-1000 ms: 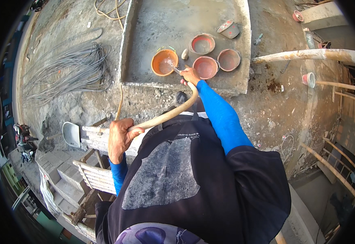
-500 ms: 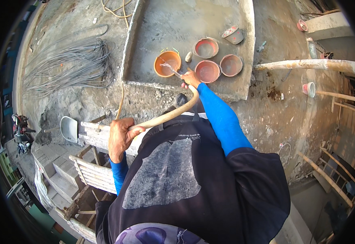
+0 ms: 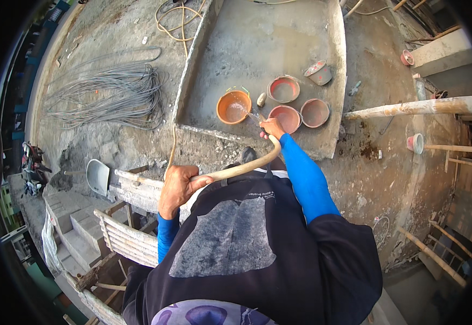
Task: The person uses a hose to fill several small buckets and a large barrel with water at a construction site. They then put on a pair of gloves.
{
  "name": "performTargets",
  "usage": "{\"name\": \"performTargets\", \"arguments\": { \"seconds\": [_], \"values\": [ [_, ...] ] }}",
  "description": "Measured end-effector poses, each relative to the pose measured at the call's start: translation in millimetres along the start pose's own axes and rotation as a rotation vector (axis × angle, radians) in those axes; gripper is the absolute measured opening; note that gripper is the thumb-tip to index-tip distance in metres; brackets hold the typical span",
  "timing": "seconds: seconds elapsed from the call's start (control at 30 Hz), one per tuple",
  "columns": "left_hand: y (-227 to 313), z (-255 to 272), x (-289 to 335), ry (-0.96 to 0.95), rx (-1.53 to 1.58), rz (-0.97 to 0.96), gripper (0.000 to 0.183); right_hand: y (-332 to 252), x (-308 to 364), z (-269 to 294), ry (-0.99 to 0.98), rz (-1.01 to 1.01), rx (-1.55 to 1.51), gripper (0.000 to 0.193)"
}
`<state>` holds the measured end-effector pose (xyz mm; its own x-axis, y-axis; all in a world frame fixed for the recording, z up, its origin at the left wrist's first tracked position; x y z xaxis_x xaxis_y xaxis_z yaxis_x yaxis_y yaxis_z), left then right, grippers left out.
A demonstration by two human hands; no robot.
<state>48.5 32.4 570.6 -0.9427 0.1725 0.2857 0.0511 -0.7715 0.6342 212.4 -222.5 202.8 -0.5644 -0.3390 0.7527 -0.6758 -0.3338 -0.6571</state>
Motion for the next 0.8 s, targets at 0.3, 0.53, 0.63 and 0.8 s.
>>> {"name": "performTargets", "arguments": {
  "seconds": [0.3,0.53,0.63,0.8],
  "values": [
    [2,-2,-4,-0.043,0.024,-0.032,0.063,6,11,-6,-0.071,0.016,-0.037,0.028],
    [-8,7,-8,-0.056,0.034,-0.031,0.063,0,0,-10,-0.057,-0.079,-0.061,0.03],
    [-14,8,-5,-0.059,-0.043,-0.009,0.065,-10,-9,-14,-0.05,-0.073,-0.054,0.036],
    [-35,9,4,0.03,-0.022,0.09,0.064,-33,-25,-35,-0.161,-0.081,-0.595,0.047]
  ]
}}
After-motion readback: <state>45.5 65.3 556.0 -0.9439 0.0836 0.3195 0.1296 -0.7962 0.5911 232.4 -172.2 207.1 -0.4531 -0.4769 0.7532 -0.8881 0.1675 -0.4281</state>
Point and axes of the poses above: each hand's wrist, its own x-axis away from the middle knuckle, its own z-axis out of the back of the hand, y = z × x, the point moved 7 cm from there along -x, towards the middle knuckle, and after that the axes turned 7 degrees about -y, right-handed, at the moved point
